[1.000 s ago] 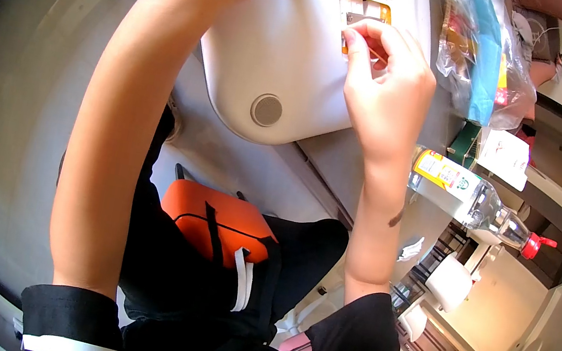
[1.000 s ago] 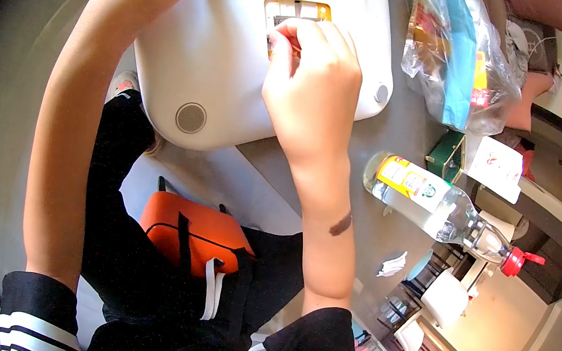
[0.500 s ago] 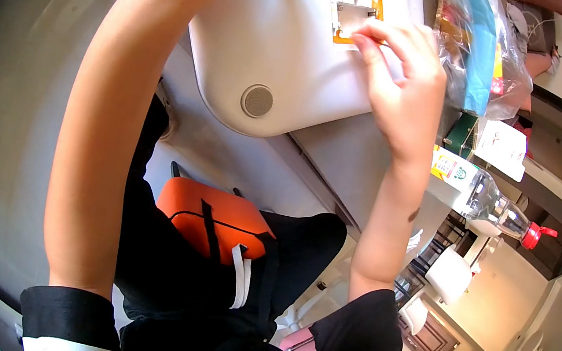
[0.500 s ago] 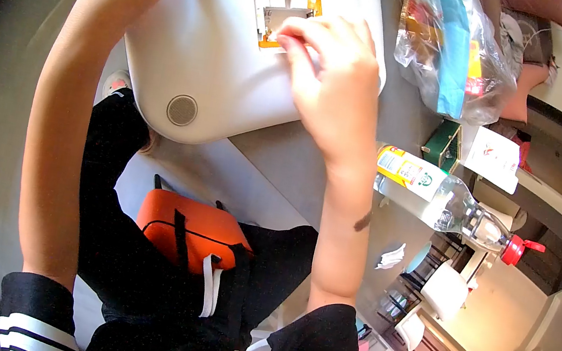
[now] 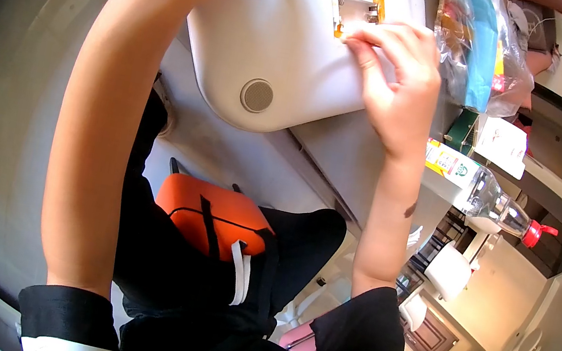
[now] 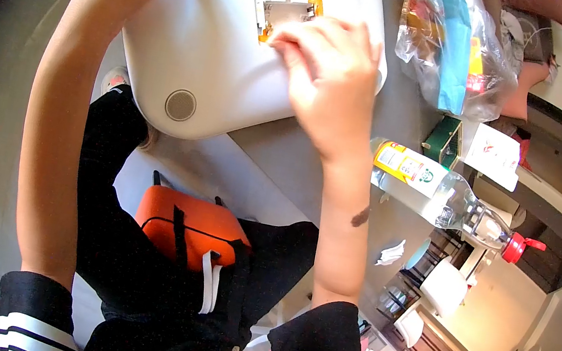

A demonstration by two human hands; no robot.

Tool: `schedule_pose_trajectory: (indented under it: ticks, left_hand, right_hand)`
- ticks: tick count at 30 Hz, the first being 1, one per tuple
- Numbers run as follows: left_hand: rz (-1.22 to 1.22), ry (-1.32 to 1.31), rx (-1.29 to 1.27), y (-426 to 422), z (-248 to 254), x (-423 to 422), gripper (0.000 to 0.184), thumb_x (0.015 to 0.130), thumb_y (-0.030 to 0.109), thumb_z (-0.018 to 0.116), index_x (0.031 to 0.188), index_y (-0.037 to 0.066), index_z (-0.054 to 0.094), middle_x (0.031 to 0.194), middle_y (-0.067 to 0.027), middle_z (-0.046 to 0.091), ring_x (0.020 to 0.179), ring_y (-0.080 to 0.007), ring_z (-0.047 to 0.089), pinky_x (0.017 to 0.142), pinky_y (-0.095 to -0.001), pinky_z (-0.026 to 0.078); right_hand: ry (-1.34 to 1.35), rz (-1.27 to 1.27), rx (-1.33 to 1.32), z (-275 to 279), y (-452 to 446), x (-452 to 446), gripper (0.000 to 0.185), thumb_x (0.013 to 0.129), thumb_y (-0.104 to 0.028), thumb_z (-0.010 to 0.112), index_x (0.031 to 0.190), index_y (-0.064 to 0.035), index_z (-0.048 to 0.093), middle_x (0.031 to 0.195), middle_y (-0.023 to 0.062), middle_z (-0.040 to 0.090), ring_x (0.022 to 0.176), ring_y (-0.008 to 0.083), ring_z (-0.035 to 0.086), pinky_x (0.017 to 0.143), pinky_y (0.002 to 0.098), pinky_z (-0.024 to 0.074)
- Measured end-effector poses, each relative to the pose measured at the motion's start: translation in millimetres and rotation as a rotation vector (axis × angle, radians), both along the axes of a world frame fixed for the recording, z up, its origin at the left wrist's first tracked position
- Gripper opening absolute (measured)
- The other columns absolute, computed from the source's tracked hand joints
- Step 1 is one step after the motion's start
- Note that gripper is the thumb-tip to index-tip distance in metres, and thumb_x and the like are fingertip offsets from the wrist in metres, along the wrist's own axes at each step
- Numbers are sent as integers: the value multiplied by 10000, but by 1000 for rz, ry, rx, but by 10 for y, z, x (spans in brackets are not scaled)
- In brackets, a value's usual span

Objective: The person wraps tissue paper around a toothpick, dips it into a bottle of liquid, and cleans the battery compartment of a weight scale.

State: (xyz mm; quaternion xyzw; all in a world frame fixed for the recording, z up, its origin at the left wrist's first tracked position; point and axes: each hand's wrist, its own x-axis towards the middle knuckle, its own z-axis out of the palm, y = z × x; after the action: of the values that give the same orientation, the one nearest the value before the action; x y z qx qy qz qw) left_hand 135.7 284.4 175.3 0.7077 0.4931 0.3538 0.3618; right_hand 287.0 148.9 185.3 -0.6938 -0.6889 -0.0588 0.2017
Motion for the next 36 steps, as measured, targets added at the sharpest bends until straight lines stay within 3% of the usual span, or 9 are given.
schedule_pose_trajectory:
  ticks: [6, 9, 12, 15, 18, 24, 29, 31, 36]
  left_hand:
    - [43, 71, -32, 11, 97, 18, 723, 641, 108, 697, 1287, 24, 383, 1216, -252, 364, 1186, -404, 382, 1029, -437, 359]
    - [-56, -101, -326, 43, 193, -41, 721, 644, 104, 687, 1288, 8, 378, 1223, -252, 360, 1187, -396, 382, 1026, -432, 368]
    - [-2, -4, -49, 23, -20, 21, 719, 644, 96, 674, 1291, -5, 376, 1229, -251, 355, 1186, -386, 383, 1017, -425, 383]
    - [31, 107, 37, 80, -57, 8, 724, 638, 92, 666, 1295, -3, 376, 1231, -251, 352, 1182, -379, 387, 1006, -415, 397]
    - [-114, -203, -206, 68, 96, -64, 729, 631, 99, 668, 1291, -9, 380, 1229, -254, 353, 1178, -386, 380, 1010, -415, 386]
    - [-19, 2, 57, 23, -55, 12, 731, 621, 105, 677, 1288, 8, 395, 1223, -246, 358, 1175, -390, 366, 1025, -410, 365]
    - [-7, -15, -48, 115, -37, 11, 738, 611, 92, 686, 1290, 37, 402, 1219, -236, 362, 1182, -389, 362, 1039, -401, 349]
    - [16, -1, -33, 63, -35, 33, 731, 616, 87, 686, 1288, 41, 403, 1223, -236, 360, 1186, -389, 361, 1043, -402, 344]
    - [-14, 29, 26, 59, -25, 18, 719, 628, 78, 681, 1290, 46, 400, 1236, -232, 348, 1206, -389, 352, 1055, -395, 332]
  right_hand:
    - [-39, -87, 6, 2, -10, 21, 68, 740, -158, 708, 801, -130, 697, 829, -10, 656, 918, 215, 538, 795, 352, 372]
    - [65, -69, 7, -4, 5, -69, 71, 733, -144, 713, 799, -122, 710, 800, 2, 648, 892, 219, 529, 806, 339, 395]
    - [0, -171, 38, -5, -58, 85, 74, 725, -139, 715, 792, -110, 707, 778, 14, 637, 860, 227, 523, 786, 330, 405]
    - [6, -87, 36, 0, 35, -45, 67, 721, -118, 706, 783, -96, 694, 769, 18, 621, 831, 236, 522, 766, 335, 408]
    - [-4, -44, 46, -5, 23, -91, 47, 732, -118, 690, 770, -92, 681, 777, 23, 615, 840, 239, 531, 762, 350, 406]
    - [-64, -42, -1, -12, -6, 87, 49, 746, -126, 673, 787, -103, 660, 806, 38, 614, 862, 246, 535, 768, 372, 396]
    - [58, 0, -30, -13, 3, -25, 31, 766, -113, 653, 783, -86, 651, 812, 48, 602, 860, 248, 524, 777, 358, 401]
    - [34, -171, -34, 2, -41, 72, 39, 765, -102, 660, 782, -67, 653, 816, 54, 610, 864, 253, 528, 785, 354, 407]
    - [126, -209, -45, 74, -39, 156, 48, 769, -58, 657, 808, -29, 658, 841, 86, 626, 836, 257, 567, 764, 341, 454]
